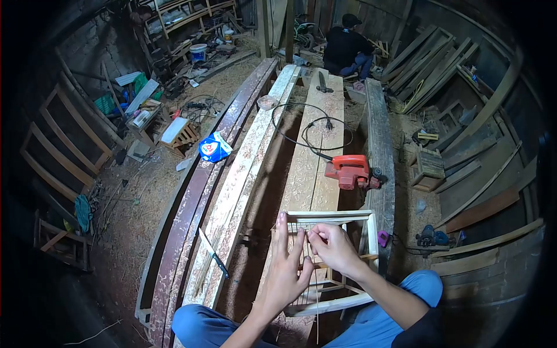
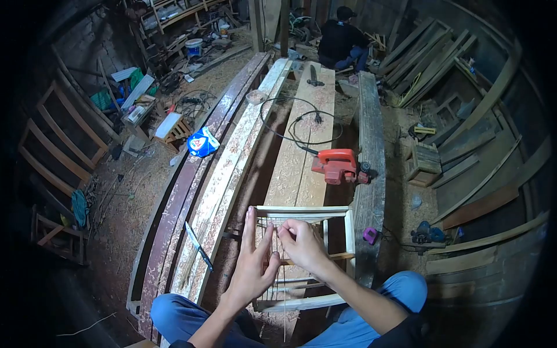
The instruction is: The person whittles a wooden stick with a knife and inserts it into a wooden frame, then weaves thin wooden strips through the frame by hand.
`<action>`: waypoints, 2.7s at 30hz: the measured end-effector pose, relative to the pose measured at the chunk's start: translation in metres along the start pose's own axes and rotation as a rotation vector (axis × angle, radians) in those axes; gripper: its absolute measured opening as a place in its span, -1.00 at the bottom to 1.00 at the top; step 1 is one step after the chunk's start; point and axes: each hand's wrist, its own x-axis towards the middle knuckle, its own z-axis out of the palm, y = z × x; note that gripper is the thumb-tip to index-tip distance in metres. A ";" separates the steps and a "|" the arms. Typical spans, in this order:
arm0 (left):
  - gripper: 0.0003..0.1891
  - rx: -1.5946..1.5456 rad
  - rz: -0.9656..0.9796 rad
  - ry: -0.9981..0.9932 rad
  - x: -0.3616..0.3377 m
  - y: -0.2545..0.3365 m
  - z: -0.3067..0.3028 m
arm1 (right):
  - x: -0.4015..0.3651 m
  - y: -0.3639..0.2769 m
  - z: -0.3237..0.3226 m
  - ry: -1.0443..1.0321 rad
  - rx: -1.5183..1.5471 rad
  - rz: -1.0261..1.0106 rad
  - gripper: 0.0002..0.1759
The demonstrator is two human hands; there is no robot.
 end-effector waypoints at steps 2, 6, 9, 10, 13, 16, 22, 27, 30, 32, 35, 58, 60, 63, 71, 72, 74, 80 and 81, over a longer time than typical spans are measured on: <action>-0.32 0.001 -0.010 0.005 0.001 -0.004 -0.001 | 0.003 0.000 0.003 0.005 0.046 0.012 -0.77; -0.34 0.039 -0.003 0.002 0.003 -0.007 -0.005 | 0.008 -0.002 0.002 -0.023 -0.040 0.027 -0.75; -0.34 -0.006 0.033 0.028 0.005 -0.011 -0.006 | 0.006 -0.007 0.000 0.007 -0.122 -0.017 -0.71; -0.34 -0.009 0.024 0.027 0.005 -0.011 -0.007 | 0.002 -0.018 -0.005 -0.037 -0.154 -0.003 -0.70; -0.35 -0.005 0.013 0.021 0.007 -0.010 -0.010 | -0.010 -0.025 -0.016 -0.107 -0.225 -0.025 -0.70; -0.36 0.009 0.011 0.020 0.008 -0.009 -0.010 | -0.020 -0.026 -0.020 -0.177 -0.185 -0.065 -0.72; -0.22 0.044 0.012 -0.003 0.008 -0.007 -0.008 | -0.015 -0.009 -0.015 -0.215 -0.017 0.023 -0.73; 0.02 0.096 0.061 -0.066 0.010 -0.008 -0.017 | -0.011 -0.012 -0.018 -0.183 -0.044 -0.088 -0.71; 0.04 0.129 0.081 -0.074 0.012 -0.011 -0.020 | -0.012 -0.014 -0.018 -0.170 0.001 -0.087 -0.71; 0.07 0.113 0.085 -0.079 0.012 -0.013 -0.022 | -0.012 -0.011 -0.016 -0.162 0.001 -0.092 -0.71; 0.06 0.038 0.076 -0.120 0.013 -0.013 -0.026 | -0.012 -0.015 -0.015 -0.133 -0.016 -0.088 -0.70; -0.07 -0.110 0.037 -0.175 -0.003 -0.015 -0.036 | -0.005 -0.031 -0.008 -0.105 -0.080 -0.026 -0.68; -0.15 -0.165 0.040 -0.123 -0.007 -0.017 -0.032 | -0.004 -0.031 -0.006 -0.090 -0.074 -0.048 -0.70; -0.33 -0.138 0.045 -0.102 -0.017 -0.020 -0.035 | 0.002 -0.030 -0.003 -0.096 -0.060 -0.002 -0.71; -0.70 -0.015 0.022 -0.010 -0.030 -0.013 -0.040 | 0.010 -0.045 0.006 -0.059 -0.146 -0.010 -0.69; -0.69 -0.045 0.011 -0.008 -0.031 -0.015 -0.040 | 0.010 -0.046 0.007 -0.049 -0.167 -0.005 -0.68; -0.73 -0.025 0.009 -0.002 -0.032 -0.015 -0.037 | 0.012 -0.047 0.007 -0.042 -0.191 -0.011 -0.67; -0.81 -0.008 -0.059 -0.030 -0.039 -0.011 -0.034 | 0.012 -0.046 0.006 -0.050 -0.242 0.011 -0.65; -0.81 -0.006 -0.053 -0.028 -0.038 -0.012 -0.031 | 0.013 -0.048 0.005 -0.046 -0.242 0.006 -0.65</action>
